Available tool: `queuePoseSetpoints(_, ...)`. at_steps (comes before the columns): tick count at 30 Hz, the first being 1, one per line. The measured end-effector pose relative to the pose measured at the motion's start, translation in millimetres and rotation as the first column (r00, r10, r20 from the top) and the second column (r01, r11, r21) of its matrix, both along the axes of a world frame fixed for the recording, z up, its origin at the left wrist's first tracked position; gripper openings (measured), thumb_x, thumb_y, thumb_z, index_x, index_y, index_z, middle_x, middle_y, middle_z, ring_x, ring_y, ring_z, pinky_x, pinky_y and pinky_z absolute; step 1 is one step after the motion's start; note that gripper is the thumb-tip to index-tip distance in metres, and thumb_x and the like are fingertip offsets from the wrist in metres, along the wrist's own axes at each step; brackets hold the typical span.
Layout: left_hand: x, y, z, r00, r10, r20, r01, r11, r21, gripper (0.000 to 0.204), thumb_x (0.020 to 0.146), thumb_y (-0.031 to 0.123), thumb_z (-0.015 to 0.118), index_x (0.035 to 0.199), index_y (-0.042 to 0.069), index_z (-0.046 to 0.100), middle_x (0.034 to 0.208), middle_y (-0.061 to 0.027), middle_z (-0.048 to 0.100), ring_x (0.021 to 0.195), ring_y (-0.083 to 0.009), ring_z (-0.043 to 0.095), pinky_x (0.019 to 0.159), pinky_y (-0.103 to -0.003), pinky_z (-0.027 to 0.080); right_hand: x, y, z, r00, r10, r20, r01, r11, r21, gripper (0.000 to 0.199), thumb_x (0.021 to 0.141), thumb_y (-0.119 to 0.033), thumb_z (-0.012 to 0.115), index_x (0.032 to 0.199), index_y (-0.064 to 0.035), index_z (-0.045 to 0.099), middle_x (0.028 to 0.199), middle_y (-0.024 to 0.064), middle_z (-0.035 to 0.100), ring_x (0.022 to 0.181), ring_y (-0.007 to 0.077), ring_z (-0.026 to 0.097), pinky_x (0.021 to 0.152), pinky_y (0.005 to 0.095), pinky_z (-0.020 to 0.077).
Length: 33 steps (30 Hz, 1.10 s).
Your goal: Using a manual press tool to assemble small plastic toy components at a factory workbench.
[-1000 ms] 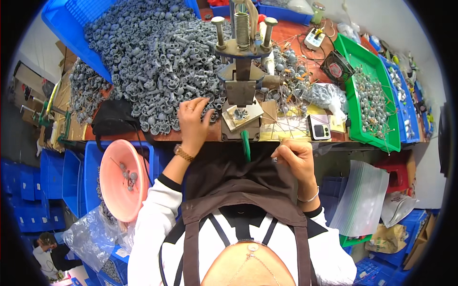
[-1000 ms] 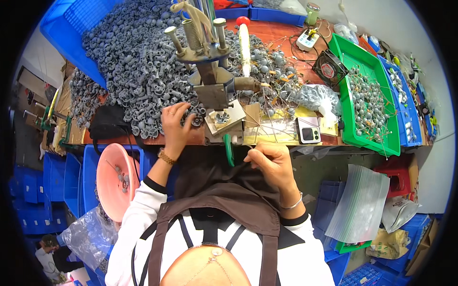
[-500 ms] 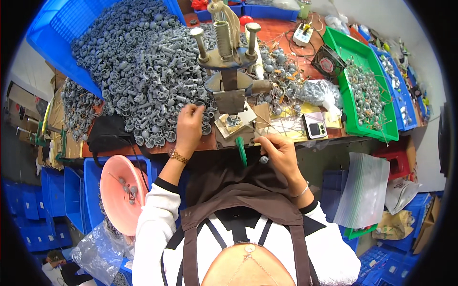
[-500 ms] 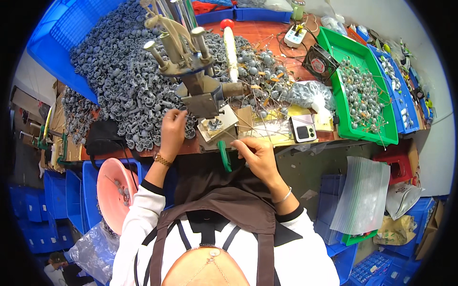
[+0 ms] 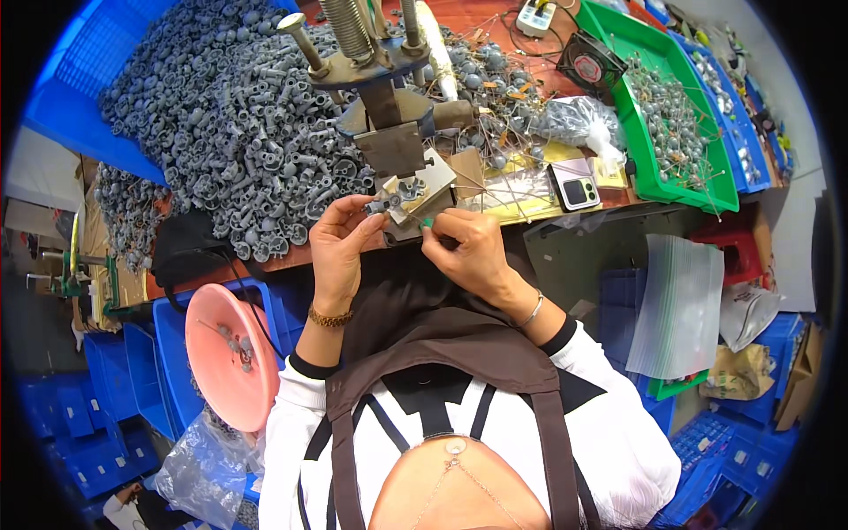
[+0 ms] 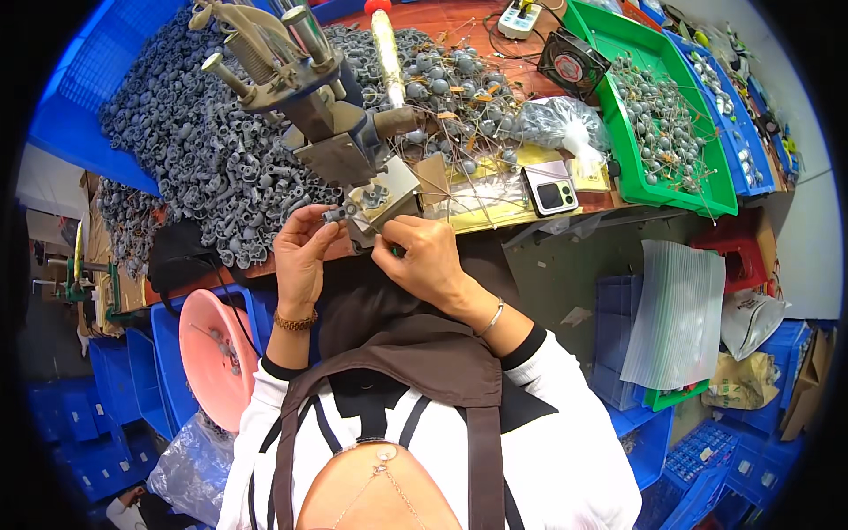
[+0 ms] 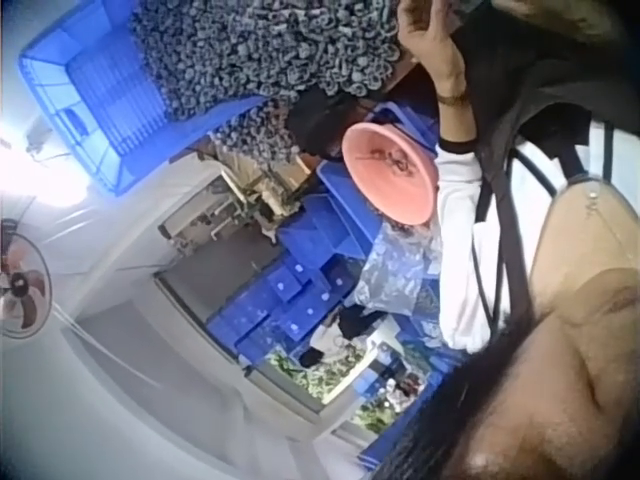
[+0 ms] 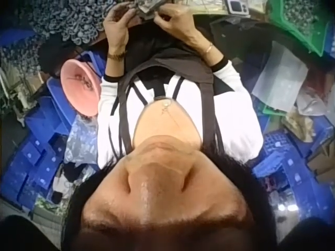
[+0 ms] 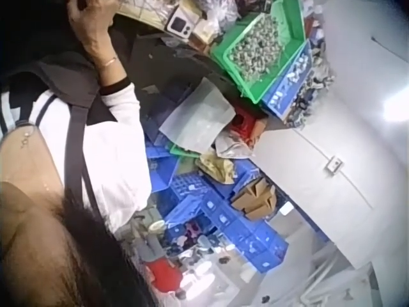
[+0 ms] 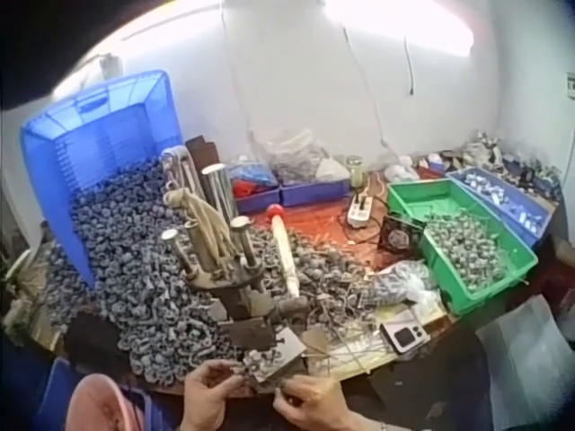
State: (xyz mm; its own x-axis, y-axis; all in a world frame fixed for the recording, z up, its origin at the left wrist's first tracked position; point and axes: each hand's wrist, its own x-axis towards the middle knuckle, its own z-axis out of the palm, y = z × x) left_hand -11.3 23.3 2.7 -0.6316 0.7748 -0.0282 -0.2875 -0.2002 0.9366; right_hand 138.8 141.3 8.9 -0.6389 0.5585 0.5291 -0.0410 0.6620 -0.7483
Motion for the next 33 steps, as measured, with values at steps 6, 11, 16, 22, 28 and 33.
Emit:
queuePoseSetpoints(6,0.7,-2.1,0.9,0.988,-0.1,-0.114,0.092,0.993,-0.075,0.022,0.084,-0.003,0.064,0.106,-0.002,0.06,0.092,-0.0076,0.067,0.08,-0.0133,0.066,0.072,-0.026,0.057,5.8,3.2,7.1,0.987,0.135,-0.085,-0.142,0.987,-0.076,0.018,0.073,-0.002,0.067,0.061,0.0002,0.053,0.056,0.0093,0.051,0.045,0.0193,0.049,0.043,0.0299,0.0352)
queuePoseSetpoints(11,5.6,0.1,3.0,0.991,-0.041,-0.129,0.042,0.999,0.006,0.021,0.084,-0.002,0.065,0.105,-0.002,0.06,0.091,-0.0066,0.066,0.078,-0.0119,0.066,0.069,-0.025,0.058,13.8,6.0,9.4,0.988,0.146,-0.047,-0.153,0.949,-0.276,0.019,0.074,-0.002,0.066,0.061,0.0004,0.052,0.055,0.0085,0.05,0.045,0.0167,0.046,0.043,0.0287,0.0324)
queuePoseSetpoints(16,16.6,5.2,8.1,0.968,-0.027,-0.248,0.033,0.999,0.021,0.026,0.079,-0.008,0.068,0.103,-0.002,0.061,0.09,-0.0046,0.064,0.079,-0.0084,0.062,0.069,-0.019,0.05,13.8,1.7,8.4,0.997,0.064,-0.045,-0.067,0.994,-0.085,0.02,0.075,-0.001,0.064,0.06,0.0007,0.051,0.054,0.0082,0.046,0.046,0.0143,0.044,0.045,0.0292,0.0326)
queuePoseSetpoints(22,15.8,-0.3,13.4,0.989,-0.122,-0.086,0.124,0.992,0.014,0.023,0.08,-0.008,0.066,0.101,-0.003,0.062,0.095,-0.0058,0.063,0.087,-0.012,0.062,0.077,-0.022,0.051,18.5,10.4,11.7,0.948,0.317,-0.011,-0.275,0.803,-0.529,0.025,0.087,-0.012,0.062,0.066,0.001,0.062,0.06,0.0015,0.058,0.052,0.0053,0.048,0.047,0.0242,0.0358)
queuePoseSetpoints(28,20.9,1.7,16.6,0.686,-0.063,-0.725,0.091,0.996,-0.001,0.016,0.081,0.0,0.067,0.097,-0.001,0.07,0.102,-0.0132,0.067,0.093,-0.0197,0.062,0.082,-0.029,0.047,13.9,15.4,7.9,0.87,0.387,-0.304,-0.318,-0.029,-0.948,0.021,0.094,-0.023,0.058,0.089,-0.0034,0.063,0.068,0.0046,0.063,0.05,0.0052,0.05,0.046,0.0174,0.0373)
queuePoseSetpoints(33,18.1,-5.4,15.0,0.733,0.28,-0.62,-0.246,0.959,0.143,0.016,0.089,0.005,0.059,0.098,-0.005,0.068,0.103,-0.0137,0.067,0.095,-0.0201,0.061,0.088,-0.032,0.046,-0.1,17.7,-13.9,0.952,0.207,-0.226,-0.302,0.495,-0.815,0.011,0.093,-0.014,0.057,0.092,-0.0032,0.058,0.073,0.0001,0.059,0.065,0.0059,0.057,0.059,0.019,0.0463)
